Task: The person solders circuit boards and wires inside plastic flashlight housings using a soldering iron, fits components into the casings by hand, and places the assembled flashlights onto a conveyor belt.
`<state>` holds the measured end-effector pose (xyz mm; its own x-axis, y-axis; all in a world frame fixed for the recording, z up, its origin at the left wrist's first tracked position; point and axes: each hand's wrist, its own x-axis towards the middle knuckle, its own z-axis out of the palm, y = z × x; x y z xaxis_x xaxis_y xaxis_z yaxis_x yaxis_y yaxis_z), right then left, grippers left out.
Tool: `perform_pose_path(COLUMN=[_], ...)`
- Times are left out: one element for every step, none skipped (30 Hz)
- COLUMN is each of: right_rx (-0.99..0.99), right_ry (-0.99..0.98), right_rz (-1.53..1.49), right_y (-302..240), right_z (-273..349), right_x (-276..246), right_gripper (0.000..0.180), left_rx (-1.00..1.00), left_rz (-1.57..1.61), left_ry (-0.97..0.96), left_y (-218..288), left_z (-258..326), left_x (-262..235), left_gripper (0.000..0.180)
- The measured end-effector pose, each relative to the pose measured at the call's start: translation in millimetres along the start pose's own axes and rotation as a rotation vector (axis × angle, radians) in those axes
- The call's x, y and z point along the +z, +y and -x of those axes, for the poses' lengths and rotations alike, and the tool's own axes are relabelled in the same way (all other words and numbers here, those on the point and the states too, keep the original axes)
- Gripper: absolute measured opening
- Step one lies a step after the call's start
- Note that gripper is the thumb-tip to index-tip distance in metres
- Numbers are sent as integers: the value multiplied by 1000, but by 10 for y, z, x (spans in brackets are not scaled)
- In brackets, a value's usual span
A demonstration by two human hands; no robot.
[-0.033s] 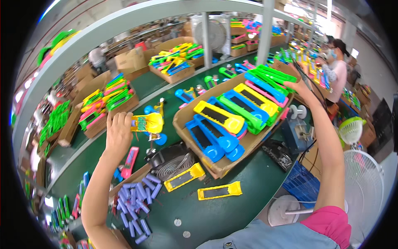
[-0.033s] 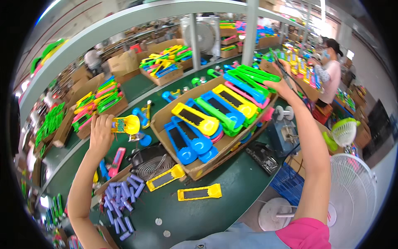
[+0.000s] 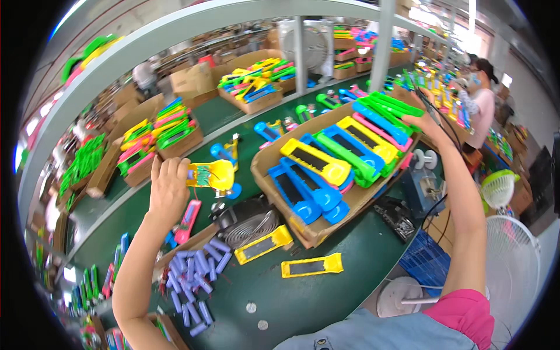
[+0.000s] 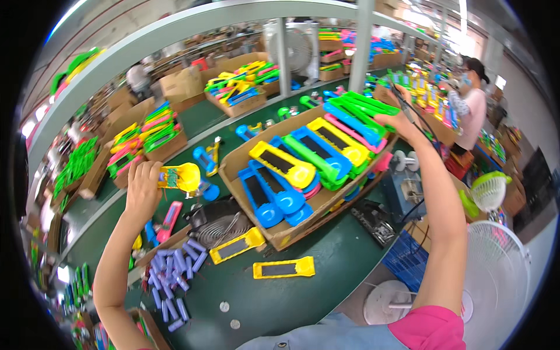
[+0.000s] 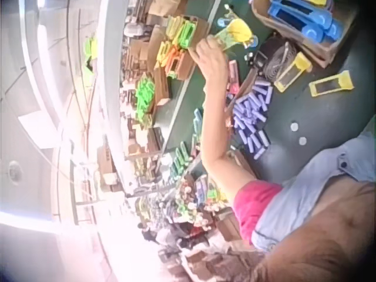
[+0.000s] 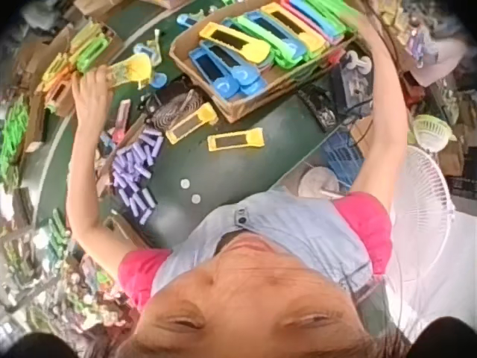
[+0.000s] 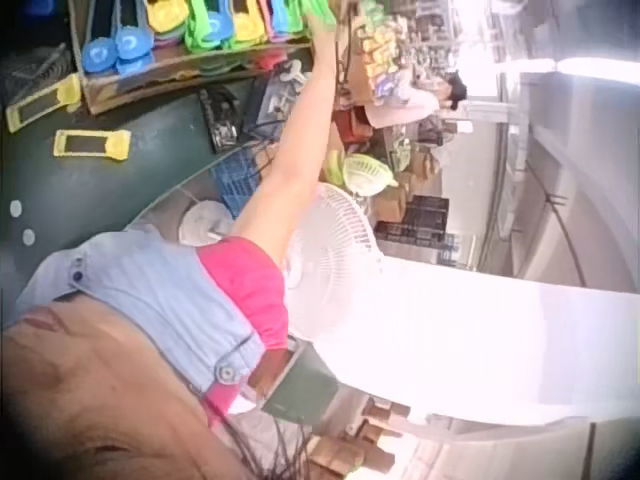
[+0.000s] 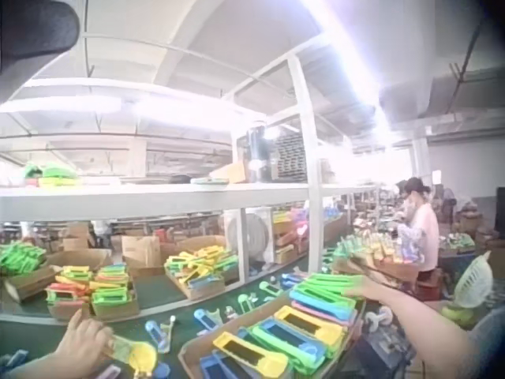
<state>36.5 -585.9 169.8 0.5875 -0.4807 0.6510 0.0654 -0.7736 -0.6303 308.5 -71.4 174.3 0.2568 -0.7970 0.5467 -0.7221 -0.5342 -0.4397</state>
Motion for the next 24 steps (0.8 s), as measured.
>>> perform_pose_path(right_rx=[-24,-47,128,303,113,-75,-179,-281,-249,-434,-438,-336,-230,-120,-11,102,85,73,0,-69,-20,31,-142,-320], right_ry=[-37,-71,-167,-266,-148,-24,13,55,34,143,128,106,86,63,36,13,148,275,248,213,135,58,64,67], right_rz=[11,31,97,182,244,300,346,393,263,435,424,483,554,622,686,757,550,335,183,22,27,30,59,79], right_y=[70,127,143,182,287,375,378,367,424,364,295,226,136,46,-49,-170,-587,-1008,-1117,-1178,-1274,-1350,-1456,-1638], right_z=[-33,-45,-75,-88,-61,-51,-46,-37,-46,-28,-7,17,42,86,125,182,308,447,537,619,731,865,1081,1338], right_x=[116,192,240,260,209,177,216,233,228,285,308,321,282,234,199,122,225,367,376,420,400,407,505,639], right_gripper=[66,54,50,47,44,42,40,39,38,40,40,40,41,42,43,43,46,50,51,53,55,56,58,59], left_rx=[-12,-50,-50,-48,-39,-28,-62,-56,-50,-57,-61,-77,-82,-119,-132,-140,-144,-238,-322,-327,-423,-518,-579,-639], left_rz=[-26,-52,-16,30,29,32,82,81,120,163,214,238,268,309,313,321,332,341,353,362,396,426,463,482], left_ry=[-32,-59,-101,-141,-157,-172,-261,-303,-400,-431,-465,-513,-545,-537,-561,-581,-600,-576,-543,-568,-559,-551,-540,-544], left_y=[39,113,214,327,433,562,728,894,1076,1256,1436,1628,1807,2009,2210,2388,2549,2707,2798,2821,2817,2817,2802,2782], left_z=[177,326,503,672,825,955,1079,1259,1405,1588,1728,1863,1954,2093,2214,2305,2412,2508,2570,2597,2594,2581,2588,2590], left_x=[-255,-487,-739,-896,-999,-1081,-1197,-1237,-1332,-1335,-1347,-1327,-1314,-1231,-1185,-1140,-1050,-989,-964,-987,-1011,-1021,-1058,-1100], left_gripper=[46,46,48,50,49,48,36,38,40,43,42,41,39,39,39,40,40,41,42,42,41,40,43,45])
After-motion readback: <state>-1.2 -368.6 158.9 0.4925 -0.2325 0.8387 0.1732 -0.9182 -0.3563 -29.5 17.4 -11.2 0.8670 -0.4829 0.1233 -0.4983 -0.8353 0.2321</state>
